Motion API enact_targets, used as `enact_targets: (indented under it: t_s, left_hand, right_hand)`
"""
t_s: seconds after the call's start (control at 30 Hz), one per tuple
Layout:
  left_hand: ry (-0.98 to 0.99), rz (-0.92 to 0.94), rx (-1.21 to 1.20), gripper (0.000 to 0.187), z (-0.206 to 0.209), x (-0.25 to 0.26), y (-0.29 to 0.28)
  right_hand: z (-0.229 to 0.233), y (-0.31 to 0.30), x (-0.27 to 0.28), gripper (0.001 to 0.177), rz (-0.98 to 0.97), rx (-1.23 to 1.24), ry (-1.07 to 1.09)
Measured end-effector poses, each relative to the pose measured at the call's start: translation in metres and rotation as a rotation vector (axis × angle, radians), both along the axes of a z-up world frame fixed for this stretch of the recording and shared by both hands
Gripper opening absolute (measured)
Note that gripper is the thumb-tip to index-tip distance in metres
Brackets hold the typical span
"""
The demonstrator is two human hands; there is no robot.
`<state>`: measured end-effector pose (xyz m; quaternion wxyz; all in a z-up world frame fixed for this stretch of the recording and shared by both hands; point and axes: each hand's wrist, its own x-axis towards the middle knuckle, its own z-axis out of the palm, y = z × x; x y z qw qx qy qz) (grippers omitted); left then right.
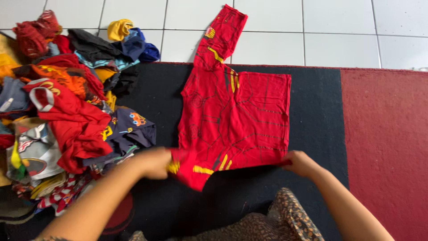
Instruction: The person empties a cabinet of clothes onto the floor, sorts through the pile, and then folds several shirts and a pair of shorts by hand on the floor.
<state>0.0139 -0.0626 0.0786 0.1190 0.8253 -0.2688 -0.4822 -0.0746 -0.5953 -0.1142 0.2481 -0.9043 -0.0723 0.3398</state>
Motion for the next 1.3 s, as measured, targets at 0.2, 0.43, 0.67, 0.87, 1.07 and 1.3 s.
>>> enact_targets:
  t_s: [0.2,0.43,0.67,0.87,1.07,1.3]
  left_hand:
    - [-0.506,0.33,-0.386,0.064,0.037,0.13,-0.033]
    - [-0.581,0.657,-0.328,0.049,-0.089,0.12,-0.022]
    - [-0.414,0.813,-0.146,0.069,-0.239,0.073,-0.005]
    - [-0.261,0.905,-0.126,0.058,-0.243,0.058,-0.001]
    - [-0.256,0.812,-0.172,0.041,-0.238,0.06,0.015]
    - [-0.26,0.837,-0.267,0.038,-0.202,0.074,0.034]
  right_hand:
    - [-0.009,-0.02,0.052,0.04,-0.709,0.44,0.001]
    - [-0.009,0.003,0.067,0.065,-1.061,0.561,0.168]
    - [-0.032,-0.006,0.028,0.059,-0.922,0.346,0.222]
    - [-0.034,0.01,0.012,0.057,-1.067,0.268,0.156]
    - [-0.031,0.019,0.016,0.039,-1.198,0.228,0.128]
    - [-0.03,0.005,0.045,0.028,-1.279,0.374,0.096]
